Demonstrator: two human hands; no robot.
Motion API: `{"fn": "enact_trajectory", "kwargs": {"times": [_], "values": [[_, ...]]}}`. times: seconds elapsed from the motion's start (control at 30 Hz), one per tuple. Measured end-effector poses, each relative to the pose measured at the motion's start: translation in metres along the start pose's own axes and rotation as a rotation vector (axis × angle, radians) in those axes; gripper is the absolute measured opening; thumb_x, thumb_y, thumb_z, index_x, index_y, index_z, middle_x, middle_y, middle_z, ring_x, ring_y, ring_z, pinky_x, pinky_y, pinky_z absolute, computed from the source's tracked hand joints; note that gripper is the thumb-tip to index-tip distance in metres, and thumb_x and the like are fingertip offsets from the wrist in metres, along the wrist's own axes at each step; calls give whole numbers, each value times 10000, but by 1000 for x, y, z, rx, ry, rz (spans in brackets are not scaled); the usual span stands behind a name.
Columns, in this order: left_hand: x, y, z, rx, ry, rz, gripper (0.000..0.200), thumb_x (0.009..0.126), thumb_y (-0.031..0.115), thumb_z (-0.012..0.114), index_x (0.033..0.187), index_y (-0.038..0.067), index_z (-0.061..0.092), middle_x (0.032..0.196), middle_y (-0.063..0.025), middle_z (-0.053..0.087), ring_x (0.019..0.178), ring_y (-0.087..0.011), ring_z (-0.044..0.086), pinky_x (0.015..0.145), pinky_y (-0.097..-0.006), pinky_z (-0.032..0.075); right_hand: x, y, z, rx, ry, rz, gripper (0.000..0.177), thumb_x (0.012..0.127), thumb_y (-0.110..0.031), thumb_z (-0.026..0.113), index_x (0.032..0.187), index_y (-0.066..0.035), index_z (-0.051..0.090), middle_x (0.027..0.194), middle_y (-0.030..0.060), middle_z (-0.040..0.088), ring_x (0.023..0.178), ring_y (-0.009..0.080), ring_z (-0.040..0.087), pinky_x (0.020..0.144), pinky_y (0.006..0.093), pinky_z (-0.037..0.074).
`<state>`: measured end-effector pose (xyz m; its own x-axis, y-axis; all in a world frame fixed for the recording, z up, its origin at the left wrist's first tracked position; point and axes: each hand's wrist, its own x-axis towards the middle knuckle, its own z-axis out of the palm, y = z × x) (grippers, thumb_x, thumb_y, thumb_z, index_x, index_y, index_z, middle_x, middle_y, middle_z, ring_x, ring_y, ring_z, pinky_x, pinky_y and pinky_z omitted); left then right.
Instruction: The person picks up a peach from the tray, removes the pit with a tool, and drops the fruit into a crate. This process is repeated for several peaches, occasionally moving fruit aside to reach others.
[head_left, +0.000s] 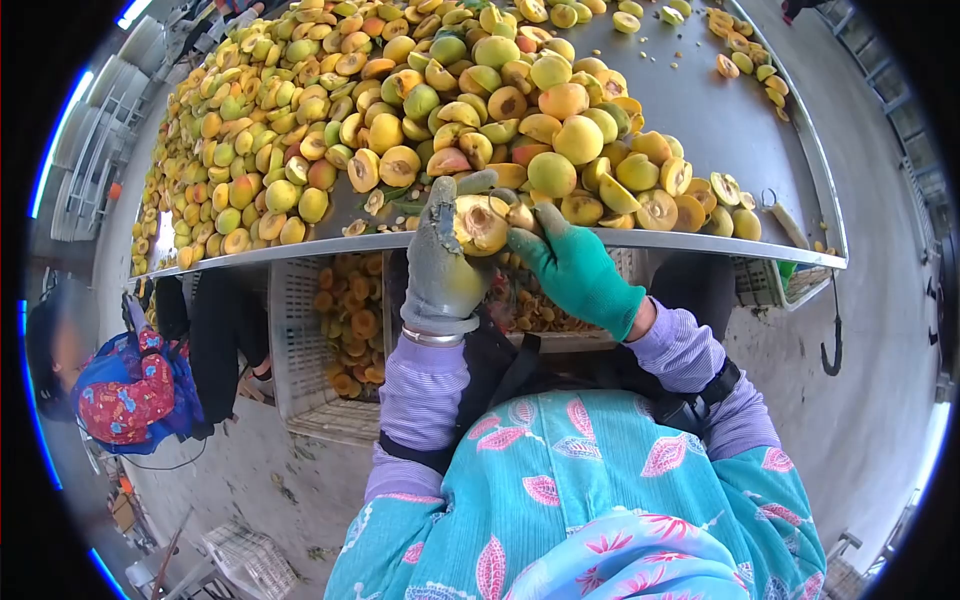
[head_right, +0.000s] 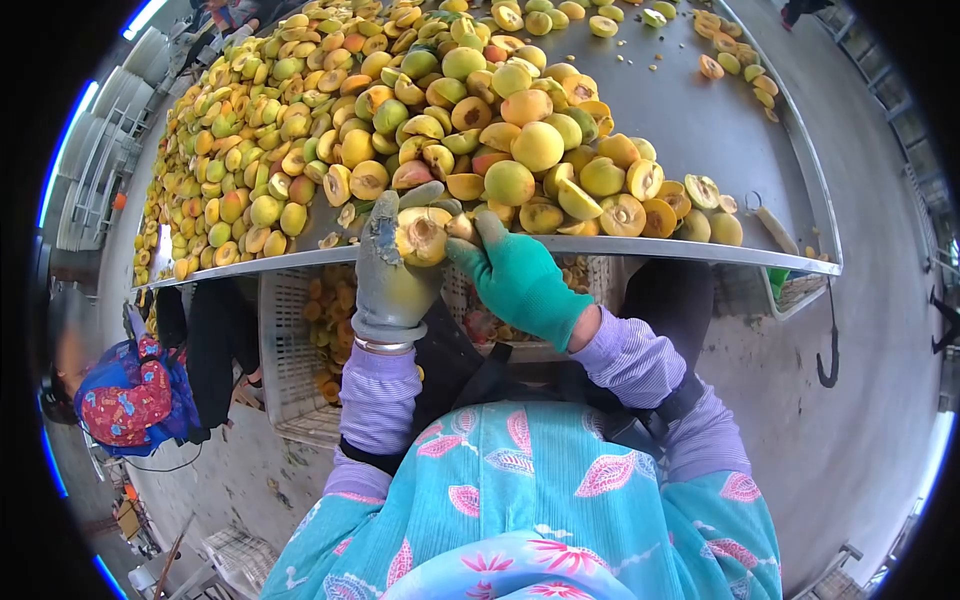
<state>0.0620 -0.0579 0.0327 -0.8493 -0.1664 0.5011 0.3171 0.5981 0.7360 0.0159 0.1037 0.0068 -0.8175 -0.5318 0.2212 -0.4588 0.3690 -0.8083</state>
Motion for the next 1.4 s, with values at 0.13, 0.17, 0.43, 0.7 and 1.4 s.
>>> {"fn": "enact_trajectory", "kwargs": {"times": [0.13, 0.17, 0.43, 0.7, 1.4], "values": [[4, 9, -3, -95, -39, -168, 277, 905, 125, 659, 1158, 26, 604, 1024, -90, 726, 932, -219, 706, 849, -340, 544, -5, -16, -8, -77, -79, -5, 418, 978, -390, 577, 1068, 14, 525, 692, 236, 623, 662, 428, 642, 547, 507, 478], [4, 11, -4, -27, -20, -110, 259, 914, 146, 647, 1144, 32, 611, 1010, -80, 727, 920, -218, 706, 836, -338, 542, -3, -21, -12, -87, -97, -18, 423, 979, -393, 575, 1080, 16, 530, 693, 234, 626, 661, 423, 645, 546, 502, 481], [-1, 16, -6, 34, 27, -9, 211, 911, 191, 650, 1074, 57, 638, 934, -32, 734, 863, -210, 707, 768, -319, 539, 2, -26, -17, 22, -263, -8, 419, 1004, -380, 523, 1098, 27, 549, 765, 248, 643, 728, 406, 662, 629, 482, 504], [6, 8, 1, -589, 15, -308, 456, 1024, 411, 486, 931, 7, 675, 842, -87, 712, 759, -214, 684, 711, -326, 537, -16, -15, 7, 488, -234, 39, 450, 1038, -410, 453, 1112, 23, 550, 795, 135, 646, 741, 242, 644, 682, 383, 503], [22, 3, 26, -691, 38, -563, 362, 985, 278, 574, 850, -32, 705, 738, -92, 676, 612, -163, 635, 602, -267, 513, -19, -19, 33, 758, -117, 412, 488, 1030, -431, 444, 1166, 29, 529, 661, 86, 591, 453, 168, 536, 407, 310, 428]]}}
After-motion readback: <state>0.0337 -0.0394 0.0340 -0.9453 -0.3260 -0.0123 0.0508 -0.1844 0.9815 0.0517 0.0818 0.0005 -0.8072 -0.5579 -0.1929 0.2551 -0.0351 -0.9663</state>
